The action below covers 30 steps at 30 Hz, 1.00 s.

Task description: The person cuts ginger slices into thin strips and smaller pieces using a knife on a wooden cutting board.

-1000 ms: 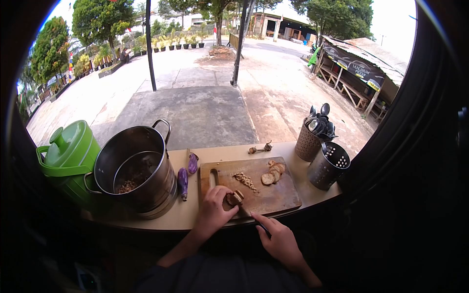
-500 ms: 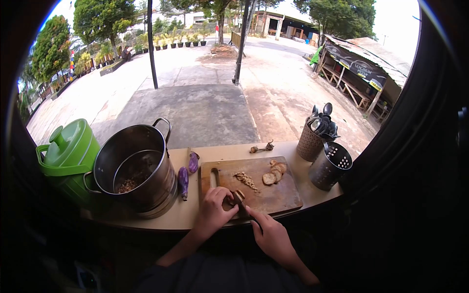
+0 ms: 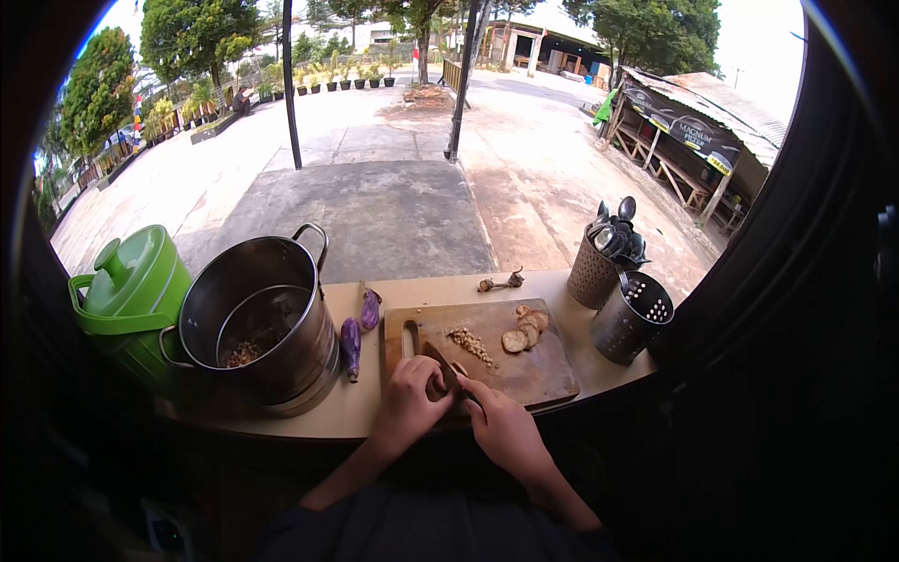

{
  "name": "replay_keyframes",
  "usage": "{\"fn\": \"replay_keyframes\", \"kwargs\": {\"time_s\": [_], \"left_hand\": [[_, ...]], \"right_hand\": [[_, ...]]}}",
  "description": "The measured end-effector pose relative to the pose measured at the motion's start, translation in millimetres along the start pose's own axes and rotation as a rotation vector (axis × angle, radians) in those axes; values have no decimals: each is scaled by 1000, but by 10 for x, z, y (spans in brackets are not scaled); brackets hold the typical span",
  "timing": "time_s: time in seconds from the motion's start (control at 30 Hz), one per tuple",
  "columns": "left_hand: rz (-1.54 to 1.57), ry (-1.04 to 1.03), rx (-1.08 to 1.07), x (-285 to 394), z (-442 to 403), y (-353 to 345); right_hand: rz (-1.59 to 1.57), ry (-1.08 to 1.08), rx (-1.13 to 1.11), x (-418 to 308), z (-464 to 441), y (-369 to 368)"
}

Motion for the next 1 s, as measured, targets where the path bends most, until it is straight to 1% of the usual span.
{"fn": "replay_keyframes", "kwargs": {"time_s": [0.07,0.13,0.27,0.33,0.47,0.57,0.63,0.67,0.77,0.83,0.87,0.93,1.0], "left_hand": [[-17,-2,-4,10,6,7],[-36,-3,-5,13,0,15],[-39,1,-25,29,5,16],[-38,-9,-18,33,-1,18],[-31,-38,-2,23,3,17],[-29,-50,-10,-10,6,2],[-26,-52,-19,-12,8,1],[-22,-26,-31,-13,4,5],[-26,2,-40,-8,7,12],[-32,7,-36,-3,12,17],[-28,22,-36,-3,15,17],[-23,39,-36,-8,22,13],[-19,46,-34,-25,27,-3]], "right_hand": [[-14,16,7,4,37,11],[10,-41,-33,-1,117,71],[-4,-45,-27,58,313,181],[-14,15,5,148,417,198],[-11,58,46,131,498,230],[34,41,39,49,465,237],[35,-49,-19,6,397,230],[35,-51,-15,-3,377,218],[-6,-45,5,62,318,142],[-67,73,96,116,318,122],[-68,72,94,102,318,138],[-204,13,101,66,312,203],[-223,19,119,45,327,246]]}}
Point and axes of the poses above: each hand's wrist, its own z-axis away from the middle knuckle, its own y-axis out of the back of the hand, x = y × z, the point moved 4 cm from there along -z, towards the middle knuckle, and after that the axes turned 6 degrees about x, right-handed, at the moved point
